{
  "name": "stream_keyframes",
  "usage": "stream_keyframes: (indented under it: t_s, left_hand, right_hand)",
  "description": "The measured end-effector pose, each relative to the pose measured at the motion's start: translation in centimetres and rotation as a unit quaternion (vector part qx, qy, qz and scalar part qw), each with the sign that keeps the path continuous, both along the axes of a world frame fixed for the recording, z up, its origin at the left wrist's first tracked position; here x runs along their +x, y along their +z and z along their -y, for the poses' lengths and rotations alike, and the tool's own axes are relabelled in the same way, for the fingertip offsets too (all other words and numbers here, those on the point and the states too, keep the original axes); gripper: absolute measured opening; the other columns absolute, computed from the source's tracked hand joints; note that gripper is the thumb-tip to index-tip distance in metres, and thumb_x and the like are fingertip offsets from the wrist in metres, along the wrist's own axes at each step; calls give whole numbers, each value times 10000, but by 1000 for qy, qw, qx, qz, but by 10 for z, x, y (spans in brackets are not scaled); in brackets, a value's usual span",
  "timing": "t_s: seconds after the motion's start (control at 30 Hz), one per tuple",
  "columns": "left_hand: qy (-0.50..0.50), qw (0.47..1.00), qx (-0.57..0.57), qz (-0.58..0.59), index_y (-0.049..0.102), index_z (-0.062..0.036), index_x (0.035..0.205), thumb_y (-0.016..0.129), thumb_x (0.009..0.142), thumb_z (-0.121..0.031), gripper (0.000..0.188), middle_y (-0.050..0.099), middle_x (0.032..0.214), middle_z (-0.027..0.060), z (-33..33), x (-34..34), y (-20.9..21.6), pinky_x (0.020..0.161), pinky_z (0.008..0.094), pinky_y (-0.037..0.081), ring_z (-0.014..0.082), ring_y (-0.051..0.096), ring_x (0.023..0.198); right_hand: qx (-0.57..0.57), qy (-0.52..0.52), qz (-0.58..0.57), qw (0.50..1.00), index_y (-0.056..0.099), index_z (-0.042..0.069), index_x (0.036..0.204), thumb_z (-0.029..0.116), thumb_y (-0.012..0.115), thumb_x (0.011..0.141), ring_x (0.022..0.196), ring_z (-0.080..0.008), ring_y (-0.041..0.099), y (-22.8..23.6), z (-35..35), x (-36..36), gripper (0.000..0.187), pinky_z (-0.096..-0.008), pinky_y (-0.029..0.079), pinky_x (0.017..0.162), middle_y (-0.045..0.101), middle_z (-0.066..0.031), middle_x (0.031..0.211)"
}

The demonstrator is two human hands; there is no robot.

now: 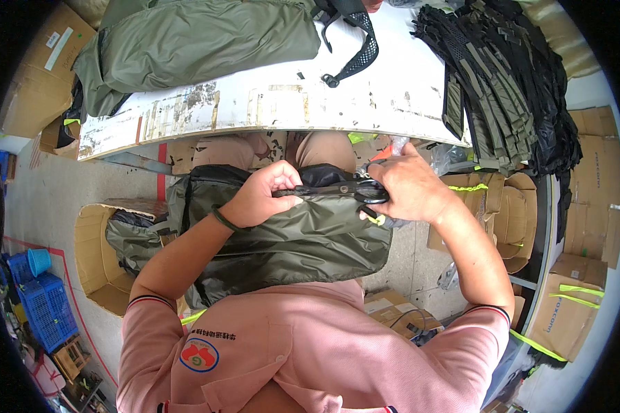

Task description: Use scissors to trim the excess material or edges from green fabric pieces in a workshop.

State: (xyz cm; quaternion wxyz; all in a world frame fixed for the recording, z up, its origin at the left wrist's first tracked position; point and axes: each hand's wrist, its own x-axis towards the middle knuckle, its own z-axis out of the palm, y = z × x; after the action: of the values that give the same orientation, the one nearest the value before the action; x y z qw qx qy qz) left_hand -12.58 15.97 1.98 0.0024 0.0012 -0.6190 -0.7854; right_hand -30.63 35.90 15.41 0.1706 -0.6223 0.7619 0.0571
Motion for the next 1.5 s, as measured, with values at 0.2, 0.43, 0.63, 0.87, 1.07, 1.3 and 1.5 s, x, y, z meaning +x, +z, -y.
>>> stream_keyframes:
  t_s: [0.2, 0.43, 0.63, 0.87, 1.07, 1.3, 1.5]
  left_hand:
    - [24, 998, -50, -16, 536, -40, 1023, 653, 774, 63, 294, 541, 954, -2, -3, 2, 5, 820, 230, 431, 71, 501, 883]
    - [19, 996, -84, -25, 530, -36, 1061, 642, 787, 69, 314, 539, 963, -4, -2, 3, 5, 818, 232, 440, 62, 518, 875]
    - [42, 991, -115, -44, 528, -32, 1044, 650, 769, 37, 309, 574, 914, 32, -8, 4, 13, 808, 266, 471, 105, 558, 852]
    - [43, 988, -141, -41, 525, -32, 1049, 647, 768, 36, 314, 583, 905, 43, -6, 6, 19, 812, 274, 478, 120, 577, 845]
    - [53, 984, -165, -49, 521, -31, 1047, 649, 757, 33, 323, 571, 877, 39, -7, 5, 20, 792, 266, 473, 122, 569, 819]
    - [46, 986, -154, -42, 516, -38, 1047, 640, 760, 38, 321, 582, 859, 49, -9, 5, 16, 767, 272, 475, 128, 584, 809]
    - [9, 991, -130, -13, 535, -25, 1083, 674, 788, 9, 328, 587, 962, 37, -2, 9, 24, 841, 265, 456, 111, 574, 897]
  right_hand:
    - [31, -13, 9, 999, 604, 83, 789, 427, 763, 703, 741, -288, 622, -1, 6, 8, 388, -378, 370, 858, 611, -102, 660]
    - [46, -15, 1, 999, 566, 72, 742, 465, 803, 653, 656, -301, 572, -8, -1, 4, 468, -368, 346, 795, 595, -99, 633]
    - [-32, 7, 9, 999, 563, 74, 754, 448, 794, 660, 666, -307, 579, -9, 3, 13, 450, -368, 346, 786, 581, -96, 636]
    - [28, -15, 0, 999, 579, 73, 757, 434, 788, 674, 646, -311, 575, -7, 5, 15, 425, -369, 345, 785, 588, -94, 632]
    - [59, -25, -13, 998, 621, 84, 820, 371, 730, 741, 743, -272, 643, 2, 11, 22, 317, -403, 377, 888, 633, -90, 673]
    - [74, -28, -24, 997, 617, 91, 800, 371, 721, 756, 726, -279, 645, 4, 18, 29, 302, -400, 385, 876, 626, -91, 649]
    - [73, -30, -3, 997, 620, 84, 788, 352, 718, 767, 701, -292, 638, -7, 7, 24, 287, -399, 393, 879, 620, -100, 636]
